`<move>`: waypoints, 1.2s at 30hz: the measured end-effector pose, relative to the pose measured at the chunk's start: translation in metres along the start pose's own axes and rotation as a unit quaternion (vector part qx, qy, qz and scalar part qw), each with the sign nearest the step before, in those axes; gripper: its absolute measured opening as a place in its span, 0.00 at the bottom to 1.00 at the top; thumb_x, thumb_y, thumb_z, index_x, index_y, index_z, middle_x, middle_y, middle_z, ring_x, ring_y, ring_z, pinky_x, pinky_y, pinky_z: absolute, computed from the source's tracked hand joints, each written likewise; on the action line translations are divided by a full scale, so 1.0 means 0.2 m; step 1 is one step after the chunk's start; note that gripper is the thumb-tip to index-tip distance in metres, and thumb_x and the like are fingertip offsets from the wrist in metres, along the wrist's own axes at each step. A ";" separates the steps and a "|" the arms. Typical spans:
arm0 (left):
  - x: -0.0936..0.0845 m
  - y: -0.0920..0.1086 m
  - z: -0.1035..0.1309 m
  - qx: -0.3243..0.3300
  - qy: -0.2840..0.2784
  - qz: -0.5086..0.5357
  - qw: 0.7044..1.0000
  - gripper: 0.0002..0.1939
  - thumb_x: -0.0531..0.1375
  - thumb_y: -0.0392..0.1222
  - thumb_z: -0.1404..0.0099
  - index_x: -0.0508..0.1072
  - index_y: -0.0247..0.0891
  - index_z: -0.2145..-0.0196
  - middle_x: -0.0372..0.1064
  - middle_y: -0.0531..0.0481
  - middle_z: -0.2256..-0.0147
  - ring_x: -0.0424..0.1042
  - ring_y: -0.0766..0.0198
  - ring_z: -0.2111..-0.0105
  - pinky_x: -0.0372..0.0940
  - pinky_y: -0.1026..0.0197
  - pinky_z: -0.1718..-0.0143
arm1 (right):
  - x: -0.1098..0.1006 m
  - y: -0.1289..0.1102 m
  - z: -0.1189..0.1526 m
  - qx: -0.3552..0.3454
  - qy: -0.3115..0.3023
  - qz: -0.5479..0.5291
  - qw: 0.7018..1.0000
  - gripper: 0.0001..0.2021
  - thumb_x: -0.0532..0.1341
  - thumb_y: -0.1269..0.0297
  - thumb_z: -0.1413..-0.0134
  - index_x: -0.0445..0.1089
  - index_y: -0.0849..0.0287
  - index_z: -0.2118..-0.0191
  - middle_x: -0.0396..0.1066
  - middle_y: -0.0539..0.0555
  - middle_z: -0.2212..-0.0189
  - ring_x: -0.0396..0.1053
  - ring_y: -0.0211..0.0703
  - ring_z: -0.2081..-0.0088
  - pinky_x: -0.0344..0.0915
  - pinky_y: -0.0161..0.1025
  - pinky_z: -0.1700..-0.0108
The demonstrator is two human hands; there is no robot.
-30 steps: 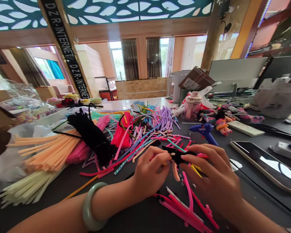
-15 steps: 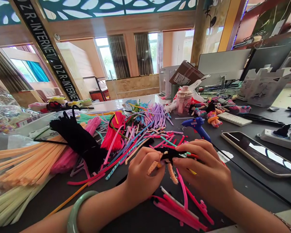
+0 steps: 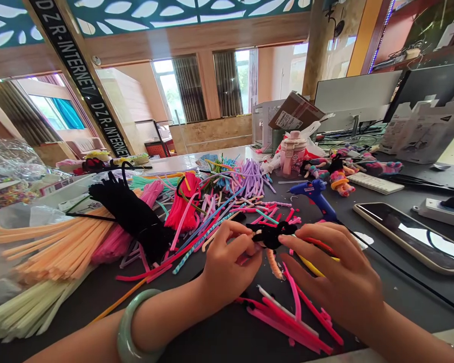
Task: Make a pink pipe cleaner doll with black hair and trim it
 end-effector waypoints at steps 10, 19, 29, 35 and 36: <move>-0.01 0.04 0.00 0.059 -0.003 -0.006 0.998 0.14 0.62 0.26 0.40 0.64 0.38 0.79 0.68 0.52 0.67 0.74 0.68 0.69 0.71 0.67 0.67 | 0.03 -0.02 0.04 -0.019 -0.052 -0.031 0.998 0.07 0.62 0.73 0.41 0.72 0.56 0.58 0.66 0.49 0.70 0.63 0.35 0.68 0.65 0.36 0.64; 0.00 0.07 0.02 0.099 -0.002 -0.062 0.993 0.14 0.60 0.29 0.37 0.66 0.38 0.79 0.70 0.51 0.68 0.73 0.67 0.71 0.72 0.65 0.69 | 0.02 -0.06 0.03 -0.126 -0.088 -0.013 0.988 0.07 0.60 0.72 0.39 0.70 0.60 0.55 0.71 0.48 0.73 0.67 0.35 0.72 0.66 0.37 0.65; -0.02 0.10 0.04 0.169 0.028 -0.063 0.983 0.12 0.62 0.25 0.41 0.67 0.38 0.76 0.69 0.52 0.68 0.72 0.67 0.70 0.74 0.61 0.63 | 0.01 0.07 -0.02 -0.021 -0.069 -0.087 0.994 0.09 0.63 0.64 0.40 0.69 0.57 0.55 0.76 0.51 0.67 0.73 0.35 0.65 0.71 0.35 0.59; 0.00 0.10 0.07 0.193 0.028 -0.032 0.980 0.11 0.62 0.26 0.40 0.68 0.38 0.75 0.70 0.52 0.66 0.72 0.66 0.68 0.73 0.60 0.61 | 0.00 0.02 -0.02 -0.019 -0.058 -0.109 0.992 0.04 0.63 0.69 0.40 0.69 0.58 0.59 0.76 0.49 0.70 0.72 0.33 0.68 0.70 0.33 0.61; 0.00 0.10 0.08 0.196 0.031 -0.028 0.980 0.11 0.61 0.26 0.40 0.68 0.38 0.75 0.70 0.52 0.66 0.72 0.66 0.67 0.72 0.60 0.61 | 0.00 0.02 -0.02 -0.018 -0.058 -0.113 0.992 0.04 0.63 0.69 0.40 0.69 0.58 0.60 0.77 0.49 0.70 0.72 0.33 0.68 0.70 0.33 0.61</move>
Point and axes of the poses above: each hand's wrist, its own z-axis away from the middle knuckle, its own x-axis out of the palm, y = z × x, the point moved 9 cm from there along -z, towards the middle knuckle
